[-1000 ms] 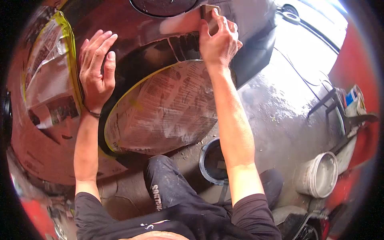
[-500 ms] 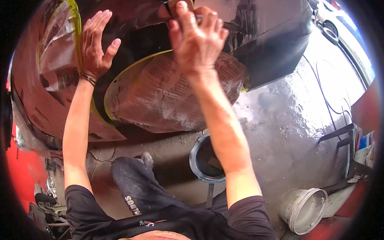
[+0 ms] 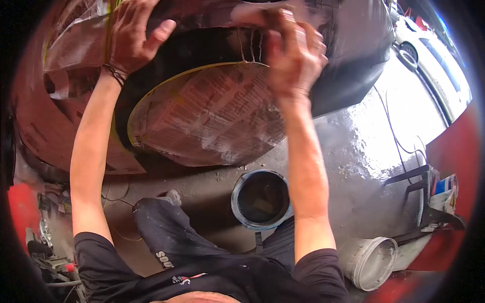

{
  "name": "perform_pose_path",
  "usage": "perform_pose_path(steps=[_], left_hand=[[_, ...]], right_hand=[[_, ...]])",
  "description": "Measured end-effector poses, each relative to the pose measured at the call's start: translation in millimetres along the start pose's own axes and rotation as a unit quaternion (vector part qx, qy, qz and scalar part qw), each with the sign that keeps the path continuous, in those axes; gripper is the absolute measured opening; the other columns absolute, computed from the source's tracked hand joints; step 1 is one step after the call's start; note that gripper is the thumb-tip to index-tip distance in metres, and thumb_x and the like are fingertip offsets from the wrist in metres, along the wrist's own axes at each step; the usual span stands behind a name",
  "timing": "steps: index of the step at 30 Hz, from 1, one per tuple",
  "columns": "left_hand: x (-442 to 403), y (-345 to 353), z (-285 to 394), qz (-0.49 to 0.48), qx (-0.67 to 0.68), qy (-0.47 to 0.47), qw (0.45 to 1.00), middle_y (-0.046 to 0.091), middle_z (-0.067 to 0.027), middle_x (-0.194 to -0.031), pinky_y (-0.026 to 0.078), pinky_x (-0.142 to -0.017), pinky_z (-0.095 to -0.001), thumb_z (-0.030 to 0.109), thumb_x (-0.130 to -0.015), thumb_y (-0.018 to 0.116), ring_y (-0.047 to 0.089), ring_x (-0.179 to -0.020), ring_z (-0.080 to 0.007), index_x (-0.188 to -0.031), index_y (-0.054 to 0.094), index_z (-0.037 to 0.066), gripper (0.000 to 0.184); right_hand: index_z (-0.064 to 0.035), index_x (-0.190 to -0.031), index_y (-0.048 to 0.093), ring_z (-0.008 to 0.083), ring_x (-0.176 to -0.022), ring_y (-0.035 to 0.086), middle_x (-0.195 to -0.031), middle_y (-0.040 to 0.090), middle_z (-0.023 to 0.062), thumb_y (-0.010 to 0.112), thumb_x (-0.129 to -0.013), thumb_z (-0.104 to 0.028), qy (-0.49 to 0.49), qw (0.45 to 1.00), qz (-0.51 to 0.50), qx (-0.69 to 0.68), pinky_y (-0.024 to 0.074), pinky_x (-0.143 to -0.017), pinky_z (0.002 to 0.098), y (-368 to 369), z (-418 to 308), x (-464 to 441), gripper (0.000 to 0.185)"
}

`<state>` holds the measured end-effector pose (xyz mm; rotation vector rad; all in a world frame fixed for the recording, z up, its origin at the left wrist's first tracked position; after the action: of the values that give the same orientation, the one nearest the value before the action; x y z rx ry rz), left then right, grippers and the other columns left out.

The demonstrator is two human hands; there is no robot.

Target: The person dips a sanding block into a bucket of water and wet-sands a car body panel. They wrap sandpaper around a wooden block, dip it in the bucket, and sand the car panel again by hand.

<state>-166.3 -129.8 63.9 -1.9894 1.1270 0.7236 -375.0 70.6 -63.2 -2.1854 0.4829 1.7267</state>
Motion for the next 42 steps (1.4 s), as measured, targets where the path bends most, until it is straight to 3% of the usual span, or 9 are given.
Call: perform_pose_path(steps=[1, 6, 10, 13, 16, 21, 26, 33, 42], left_hand=[[-4, 0, 4, 0.008, -0.014, 0.009, 1.0, 0.069, -0.0167, -0.13, 0.046, -0.112, -0.0498, 0.04, -0.097, 0.069, 0.063, -0.125, -0.035, -0.148, 0.062, 0.005, 0.062], [1, 3, 4, 0.021, -0.032, -0.008, 0.999, 0.069, -0.0162, -0.132, 0.045, -0.116, -0.0491, 0.04, -0.096, 0.07, 0.063, -0.127, -0.034, -0.148, 0.062, 0.005, 0.063], [4, 7, 1, 0.027, -0.016, -0.024, 0.999, 0.07, -0.0164, -0.135, 0.045, -0.117, -0.0489, 0.038, -0.097, 0.07, 0.063, -0.128, -0.0344, -0.148, 0.062, 0.005, 0.061], [2, 7, 3, 0.045, -0.02, -0.002, 0.999, 0.07, -0.0166, -0.135, 0.045, -0.116, -0.0487, 0.038, -0.098, 0.069, 0.064, -0.128, -0.0345, -0.147, 0.062, 0.004, 0.061], [2, 9, 3, 0.041, -0.01, -0.017, 0.999, 0.07, -0.0167, -0.135, 0.045, -0.116, -0.0483, 0.039, -0.098, 0.068, 0.064, -0.128, -0.0347, -0.147, 0.061, 0.004, 0.06], [3, 4, 4, 0.019, -0.026, -0.024, 0.999, 0.07, -0.0161, -0.133, 0.045, -0.116, -0.0479, 0.038, -0.098, 0.068, 0.064, -0.127, -0.0345, -0.146, 0.062, 0.004, 0.06], [2, 2, 7, 0.027, -0.037, -0.022, 0.999, 0.07, -0.0155, -0.131, 0.045, -0.116, -0.0486, 0.038, -0.097, 0.069, 0.064, -0.127, -0.0333, -0.146, 0.063, 0.004, 0.06], [5, 2, 4, 0.023, -0.033, -0.035, 0.999, 0.071, -0.0162, -0.131, 0.044, -0.118, -0.0491, 0.04, -0.097, 0.069, 0.064, -0.126, -0.0335, -0.145, 0.062, 0.004, 0.061], [3, -2, 2, 0.034, -0.009, -0.025, 0.999, 0.071, -0.0171, -0.13, 0.044, -0.116, -0.0498, 0.044, -0.099, 0.065, 0.065, -0.125, -0.0332, -0.143, 0.064, 0.002, 0.061]], right_hand=[[-0.0261, -0.138, 0.075, 0.0334, -0.124, 0.066, -0.134, 0.072, 0.009, 0.078, -0.098, -0.023, 0.036, 0.997, -0.003, -0.069, 0.0497, -0.107, 0.0497, -5, 30, -1, 0.04], [-0.0284, -0.139, 0.074, 0.0311, -0.124, 0.066, -0.137, 0.07, 0.0073, 0.08, -0.092, -0.013, -0.229, 0.967, -0.006, -0.108, 0.0474, -0.108, 0.0485, -1, -4, -17, 0.05], [-0.0324, -0.143, 0.069, 0.0289, -0.132, 0.062, -0.148, 0.063, 0.0032, 0.081, -0.089, -0.012, -0.302, 0.949, -0.074, -0.05, 0.0427, -0.112, 0.0501, -2, -1, -17, 0.059], [-0.0308, -0.135, 0.072, 0.0303, -0.132, 0.063, -0.142, 0.067, 0.004, 0.079, -0.088, -0.006, -0.208, 0.975, -0.075, -0.01, 0.0454, -0.11, 0.0495, -18, 83, 4, 0.053], [-0.022, -0.137, 0.072, 0.033, -0.134, 0.062, -0.147, 0.067, 0.0047, 0.073, -0.088, 0.0, -0.27, 0.957, -0.074, -0.072, 0.0457, -0.112, 0.0495, -8, 53, -11, 0.054], [-0.0309, -0.138, 0.071, 0.0301, -0.13, 0.063, -0.145, 0.067, -0.0008, 0.072, -0.088, 0.003, -0.345, 0.932, -0.087, -0.064, 0.0439, -0.111, 0.0474, 5, -62, -35, 0.06], [-0.0287, -0.136, 0.072, 0.0326, -0.134, 0.062, -0.148, 0.067, 0.0037, 0.079, -0.083, 0.0, -0.221, 0.97, -0.093, -0.033, 0.0411, -0.115, 0.0507, -25, 67, -11, 0.06], [-0.0347, -0.143, 0.07, 0.027, -0.138, 0.057, -0.15, 0.064, 0.0005, 0.079, -0.084, 0.001, -0.312, 0.946, -0.084, -0.026, 0.0345, -0.116, 0.0496, 3, -10, -27, 0.07], [-0.0369, -0.135, 0.075, 0.0213, -0.13, 0.061, -0.144, 0.068, -0.0044, 0.074, -0.09, -0.001, -0.253, 0.967, -0.028, -0.028, 0.0337, -0.109, 0.0458, 5, -16, -15, 0.058]])
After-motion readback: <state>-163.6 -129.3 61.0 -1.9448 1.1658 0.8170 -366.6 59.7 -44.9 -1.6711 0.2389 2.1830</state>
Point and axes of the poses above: each hand's wrist, its own x-axis away from the middle knuckle, its own y-axis out of the palm, z = x × y, the point moved 4 cm from there along -x, towards the middle knuckle
